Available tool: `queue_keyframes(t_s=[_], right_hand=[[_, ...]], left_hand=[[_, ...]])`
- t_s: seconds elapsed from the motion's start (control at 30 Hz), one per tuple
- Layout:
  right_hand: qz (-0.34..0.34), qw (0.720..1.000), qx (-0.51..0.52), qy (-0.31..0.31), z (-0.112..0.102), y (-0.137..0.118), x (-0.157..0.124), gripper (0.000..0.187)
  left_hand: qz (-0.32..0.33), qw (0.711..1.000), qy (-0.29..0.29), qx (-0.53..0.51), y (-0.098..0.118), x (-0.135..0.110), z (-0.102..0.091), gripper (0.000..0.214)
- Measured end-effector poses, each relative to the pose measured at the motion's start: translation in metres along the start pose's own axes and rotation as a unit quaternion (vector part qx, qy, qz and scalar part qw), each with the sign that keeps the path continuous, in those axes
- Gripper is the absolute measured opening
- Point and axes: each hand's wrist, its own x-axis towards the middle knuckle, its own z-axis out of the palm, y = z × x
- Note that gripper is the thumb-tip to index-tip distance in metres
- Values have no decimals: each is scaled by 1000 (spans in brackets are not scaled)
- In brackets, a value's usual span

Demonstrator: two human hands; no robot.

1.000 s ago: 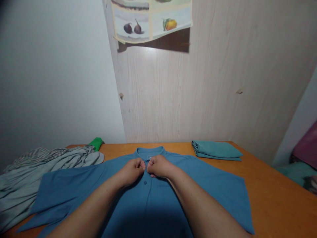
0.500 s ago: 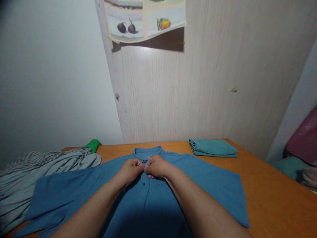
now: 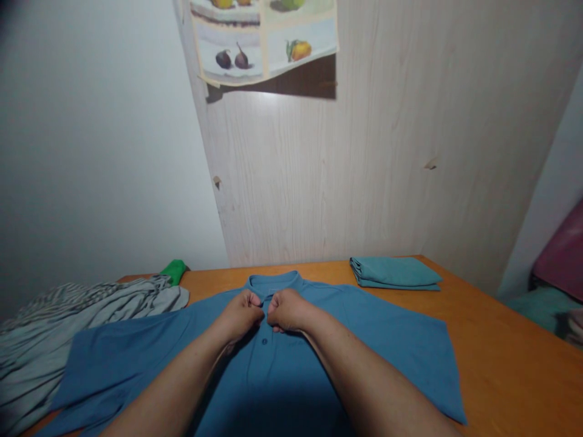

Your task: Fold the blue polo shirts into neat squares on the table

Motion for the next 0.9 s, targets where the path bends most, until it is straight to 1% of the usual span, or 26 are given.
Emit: queue_keyframes(t_s=[0.23,0.4,0.47,0.73,0.9], right_hand=[[-5,999,-33,34,5,0,1,16],[-14,998,-46,37,7,0,1,17],[-19,998,-47,37,7,0,0,17],[-8,1000,24,9,8,4,4,16],[-35,998,-20,50,9,6,5,16]], left_hand=[[-15,998,-9,-52,7,-5,-1,33],[-13,999,24,-36,8,-4,0,33],[-16,999,28,-37,7,-3,0,32],[-32,997,-6,-76,4,-2,-5,29],[-31,996,-39,-80,6,-4,-8,26]])
